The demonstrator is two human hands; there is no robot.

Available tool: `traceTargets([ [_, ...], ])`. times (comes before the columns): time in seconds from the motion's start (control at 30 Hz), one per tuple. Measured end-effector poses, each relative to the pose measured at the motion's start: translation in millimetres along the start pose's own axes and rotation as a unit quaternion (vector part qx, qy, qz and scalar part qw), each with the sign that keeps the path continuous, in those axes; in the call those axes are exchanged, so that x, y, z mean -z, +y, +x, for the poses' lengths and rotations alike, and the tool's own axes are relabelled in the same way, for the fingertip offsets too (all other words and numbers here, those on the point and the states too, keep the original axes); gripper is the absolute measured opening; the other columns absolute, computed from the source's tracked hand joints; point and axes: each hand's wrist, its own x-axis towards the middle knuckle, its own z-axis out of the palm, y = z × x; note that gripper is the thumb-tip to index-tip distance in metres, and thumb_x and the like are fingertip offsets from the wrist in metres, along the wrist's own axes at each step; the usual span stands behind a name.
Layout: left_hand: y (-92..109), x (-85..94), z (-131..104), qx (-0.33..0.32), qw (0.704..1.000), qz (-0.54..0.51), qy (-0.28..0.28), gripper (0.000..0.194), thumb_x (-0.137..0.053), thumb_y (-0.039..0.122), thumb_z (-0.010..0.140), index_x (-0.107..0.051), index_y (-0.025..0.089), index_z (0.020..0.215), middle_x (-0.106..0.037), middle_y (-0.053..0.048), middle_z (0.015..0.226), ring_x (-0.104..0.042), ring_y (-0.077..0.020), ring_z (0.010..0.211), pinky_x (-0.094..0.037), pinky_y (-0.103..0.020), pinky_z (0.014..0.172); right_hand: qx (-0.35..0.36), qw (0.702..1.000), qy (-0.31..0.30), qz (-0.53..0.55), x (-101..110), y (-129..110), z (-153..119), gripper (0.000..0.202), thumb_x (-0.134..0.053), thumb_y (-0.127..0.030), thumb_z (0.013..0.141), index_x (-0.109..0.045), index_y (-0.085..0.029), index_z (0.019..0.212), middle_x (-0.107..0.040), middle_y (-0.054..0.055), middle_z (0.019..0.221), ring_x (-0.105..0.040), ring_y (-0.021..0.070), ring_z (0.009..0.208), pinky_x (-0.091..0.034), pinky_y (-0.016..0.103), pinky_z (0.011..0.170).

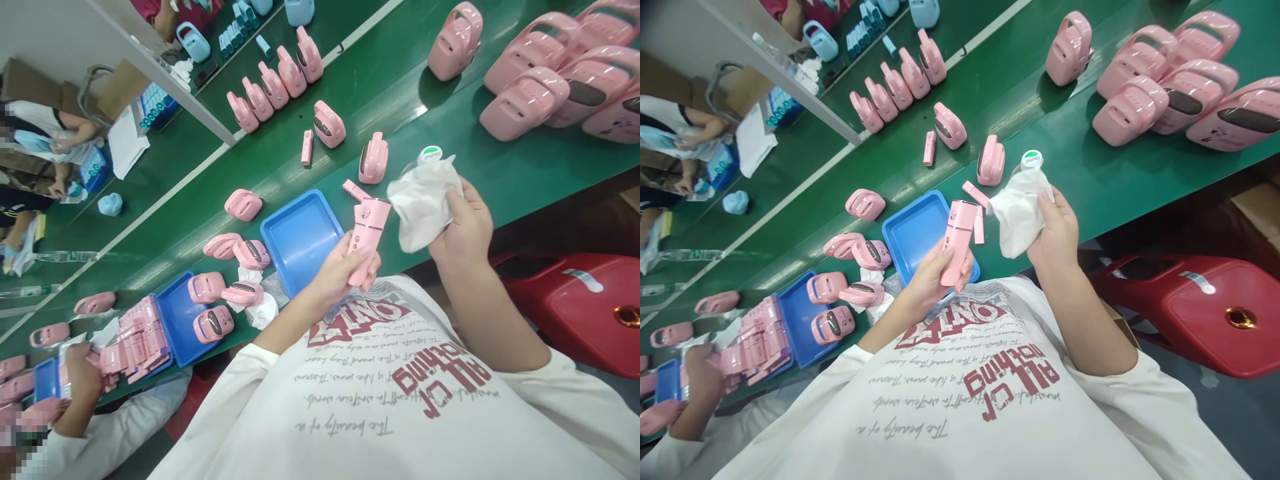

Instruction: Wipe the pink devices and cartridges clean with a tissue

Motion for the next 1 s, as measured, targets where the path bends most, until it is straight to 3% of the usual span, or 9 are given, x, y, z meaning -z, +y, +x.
traceTargets([
  [0.13, -0.1, 2.9, 1.6, -0.001, 0.997, -0.065, 0.042, 0.049, -0.066, 0.053, 0.076, -0.056, 0.013, 0.103, -0.057, 0.000, 0.075, -0.055, -0.0080, 0.055, -0.040, -0.021, 0.048, -0.068, 0.993, -0.088, 0.028, 5.8, 7.1, -0.4, 0.032, -0.047, -0.046, 0.089, -0.060, -0.026, 0.111, -0.065, 0.006, 0.115, -0.059, 0.0278, 0.112, -0.049, 0.050, 0.095],
  [0.27, -1.6, 6.5, 3.9, 0.005, 0.993, -0.099, 0.058, 0.045, -0.069, 0.052, 0.074, -0.062, 0.012, 0.095, -0.058, -0.001, 0.072, -0.055, -0.0086, 0.058, -0.042, -0.021, 0.052, -0.069, 0.994, 0.002, 0.083, -2.9, -6.8, -15.3, 0.019, -0.055, -0.038, 0.086, -0.061, -0.023, 0.096, -0.068, 0.003, 0.095, -0.065, 0.0198, 0.093, -0.054, 0.040, 0.086],
  [0.4, -3.1, 5.5, 11.2, 0.022, 0.990, -0.082, 0.113, 0.029, -0.062, 0.043, 0.082, -0.060, 0.015, 0.091, -0.063, -0.003, 0.073, -0.060, -0.0122, 0.059, -0.045, -0.024, 0.055, 0.087, 0.993, -0.065, -0.056, -17.0, -24.2, -29.5, 0.023, -0.051, -0.032, 0.091, -0.064, -0.021, 0.106, -0.067, 0.005, 0.110, -0.064, 0.0189, 0.101, -0.052, 0.037, 0.090],
  [0.57, 1.1, -1.9, 26.9, 0.064, 0.971, -0.152, 0.174, 0.043, -0.039, 0.049, 0.093, -0.062, 0.013, 0.088, -0.066, -0.004, 0.073, -0.062, -0.0120, 0.063, -0.049, -0.023, 0.059, 0.339, 0.870, -0.296, -0.202, -27.8, -17.6, -44.7, 0.030, -0.046, -0.021, 0.092, -0.063, -0.020, 0.117, -0.062, 0.008, 0.125, -0.041, 0.0227, 0.134, -0.034, 0.045, 0.111],
  [0.67, 0.5, 1.4, 32.6, 0.084, 0.965, -0.194, 0.157, 0.056, -0.024, 0.052, 0.096, -0.061, 0.012, 0.086, -0.063, -0.004, 0.067, -0.059, -0.0092, 0.057, -0.048, -0.019, 0.056, 0.371, 0.837, -0.347, -0.206, -23.5, -1.6, -47.7, 0.029, -0.044, -0.021, 0.093, -0.064, -0.021, 0.113, -0.067, 0.006, 0.118, -0.048, 0.0196, 0.128, -0.035, 0.041, 0.111],
  [0.73, -4.0, 8.6, 33.3, 0.121, 0.971, -0.173, 0.112, 0.056, -0.022, 0.054, 0.096, -0.057, 0.013, 0.081, -0.053, 0.000, 0.054, -0.046, -0.0064, 0.039, -0.037, -0.017, 0.039, 0.297, 0.885, -0.287, -0.212, -16.7, 9.9, -43.1, 0.031, -0.042, -0.031, 0.094, -0.066, -0.020, 0.109, -0.069, 0.007, 0.112, -0.056, 0.0204, 0.120, -0.041, 0.039, 0.105],
  [0.83, -16.0, 22.1, 32.1, 0.162, 0.979, -0.114, 0.041, 0.039, -0.043, 0.054, 0.090, -0.053, 0.016, 0.087, -0.048, 0.005, 0.053, -0.038, -0.0054, 0.033, -0.025, -0.016, 0.032, 0.019, 0.973, -0.101, -0.204, -6.4, 24.2, -31.5, 0.044, -0.043, -0.054, 0.089, -0.067, -0.017, 0.097, -0.071, 0.008, 0.092, -0.066, 0.0216, 0.093, -0.052, 0.035, 0.083],
  [0.9, -26.2, 30.6, 32.6, 0.158, 0.983, -0.085, 0.038, 0.036, -0.055, 0.053, 0.084, -0.051, 0.018, 0.091, -0.051, 0.004, 0.057, -0.042, -0.0062, 0.036, -0.028, -0.017, 0.034, -0.188, 0.970, -0.068, -0.140, -2.5, 30.4, -28.3, 0.053, -0.051, -0.067, 0.079, -0.065, -0.016, 0.089, -0.069, 0.006, 0.076, -0.065, 0.0204, 0.073, -0.052, 0.032, 0.067],
  [1.0, -43.7, 40.9, 37.9, 0.146, 0.985, -0.004, 0.091, 0.040, -0.054, 0.055, 0.082, -0.049, 0.017, 0.089, -0.054, 0.002, 0.061, -0.046, -0.0073, 0.039, -0.034, -0.019, 0.038, -0.345, 0.920, -0.181, -0.047, -3.1, 36.4, -36.5, 0.064, -0.055, -0.075, 0.068, -0.064, -0.014, 0.086, -0.064, 0.005, 0.066, -0.061, 0.0191, 0.060, -0.049, 0.031, 0.057],
])
